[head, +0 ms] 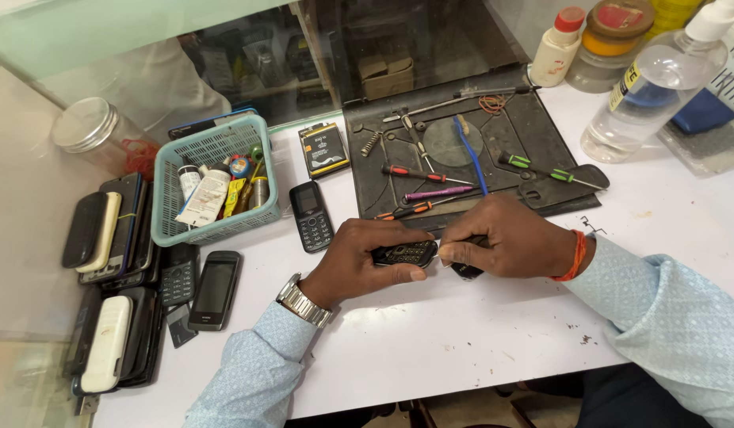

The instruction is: The person disassembles a beige mobile phone, removes the back cover and battery, and then reassembles it by inserting the battery and snapping the back cover back on. The person also handles a black phone and a battery pack during the process.

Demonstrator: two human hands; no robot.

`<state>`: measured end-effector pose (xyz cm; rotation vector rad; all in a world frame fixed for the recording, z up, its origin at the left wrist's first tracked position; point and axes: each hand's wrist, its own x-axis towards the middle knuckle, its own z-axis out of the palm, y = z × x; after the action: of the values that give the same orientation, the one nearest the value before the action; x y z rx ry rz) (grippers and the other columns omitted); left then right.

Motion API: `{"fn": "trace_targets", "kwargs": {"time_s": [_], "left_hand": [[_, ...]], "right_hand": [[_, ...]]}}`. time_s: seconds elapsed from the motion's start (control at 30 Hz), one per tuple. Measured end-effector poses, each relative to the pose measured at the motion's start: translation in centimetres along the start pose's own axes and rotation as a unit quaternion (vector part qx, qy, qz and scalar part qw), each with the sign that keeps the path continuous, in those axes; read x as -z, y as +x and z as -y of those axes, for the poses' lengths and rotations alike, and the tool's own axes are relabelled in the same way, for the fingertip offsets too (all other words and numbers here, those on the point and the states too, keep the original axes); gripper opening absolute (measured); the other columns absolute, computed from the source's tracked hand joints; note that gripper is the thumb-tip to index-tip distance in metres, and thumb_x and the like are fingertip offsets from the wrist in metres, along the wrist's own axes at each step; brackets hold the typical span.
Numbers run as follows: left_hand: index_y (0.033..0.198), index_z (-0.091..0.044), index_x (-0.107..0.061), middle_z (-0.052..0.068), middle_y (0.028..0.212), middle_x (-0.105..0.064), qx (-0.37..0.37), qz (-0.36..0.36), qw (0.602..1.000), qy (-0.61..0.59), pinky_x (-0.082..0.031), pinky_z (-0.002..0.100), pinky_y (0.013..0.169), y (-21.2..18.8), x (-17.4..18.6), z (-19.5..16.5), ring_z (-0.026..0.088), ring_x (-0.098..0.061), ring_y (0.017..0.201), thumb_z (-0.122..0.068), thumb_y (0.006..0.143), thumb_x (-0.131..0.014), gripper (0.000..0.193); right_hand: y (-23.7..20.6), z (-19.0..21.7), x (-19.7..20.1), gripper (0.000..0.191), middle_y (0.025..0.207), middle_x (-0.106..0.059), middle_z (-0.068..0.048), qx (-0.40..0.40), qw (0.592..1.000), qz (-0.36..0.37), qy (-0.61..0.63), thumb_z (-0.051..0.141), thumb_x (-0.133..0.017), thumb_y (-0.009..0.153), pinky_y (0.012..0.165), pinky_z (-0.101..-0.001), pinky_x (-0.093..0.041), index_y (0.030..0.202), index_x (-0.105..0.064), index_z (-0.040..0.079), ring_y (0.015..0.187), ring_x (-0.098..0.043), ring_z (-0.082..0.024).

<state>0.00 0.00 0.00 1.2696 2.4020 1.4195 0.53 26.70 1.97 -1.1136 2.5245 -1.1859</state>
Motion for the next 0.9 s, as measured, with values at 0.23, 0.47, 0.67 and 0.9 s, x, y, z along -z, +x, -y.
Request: {"fn": "trace_targets", "kwargs": {"time_s": [0.23,0.47,0.67,0.9], "left_hand": [[0.119,-0.008,-0.076,0.008,0.098,-0.080,-0.008,-0.005,1.000,0.006,-0.060,0.030,0.071,-0.1,-0.1,0.5,0.018,-0.078,0.082,-0.041,0.080,-0.086,0.052],[0.125,-0.008,-0.074,0.006,0.092,-0.078,-0.014,-0.015,0.999,-0.050,-0.057,0.030,0.069,-0.1,-0.1,0.3,0.014,-0.073,0.078,-0.041,0.085,-0.084,0.053],[0.128,-0.008,-0.073,0.006,0.091,-0.076,-0.039,-0.036,0.997,-0.061,-0.056,0.030,0.068,0.0,0.0,0.2,0.014,-0.070,0.077,-0.041,0.085,-0.083,0.055],[0.126,-0.009,-0.073,0.006,0.097,-0.079,-0.034,-0.039,0.998,-0.043,-0.060,0.029,0.073,-0.1,0.1,0.2,0.015,-0.076,0.083,-0.041,0.083,-0.085,0.055]], "right_hand": [[0.0,2.1,0.6,0.013,0.065,-0.071,-0.005,0.105,0.985,-0.054,-0.126,0.023,-0.076,0.085,0.048,-0.0389,-0.048,0.078,-0.077,0.012,0.055,-0.066,-0.025],[-0.1,2.5,0.5,0.015,0.067,-0.068,-0.005,0.150,0.978,-0.104,-0.101,0.023,-0.073,0.089,0.050,-0.0361,-0.048,0.081,-0.074,0.010,0.056,-0.064,-0.024],[0.1,2.4,0.3,0.023,0.060,-0.063,-0.005,0.134,0.981,-0.117,-0.077,0.025,-0.071,0.093,0.045,-0.0347,-0.043,0.079,-0.073,0.007,0.047,-0.059,-0.021],[0.0,2.7,0.3,0.020,0.067,-0.067,-0.006,0.165,0.969,-0.132,-0.127,0.026,-0.072,0.092,0.051,-0.0351,-0.050,0.082,-0.073,0.008,0.056,-0.064,-0.024]]}}
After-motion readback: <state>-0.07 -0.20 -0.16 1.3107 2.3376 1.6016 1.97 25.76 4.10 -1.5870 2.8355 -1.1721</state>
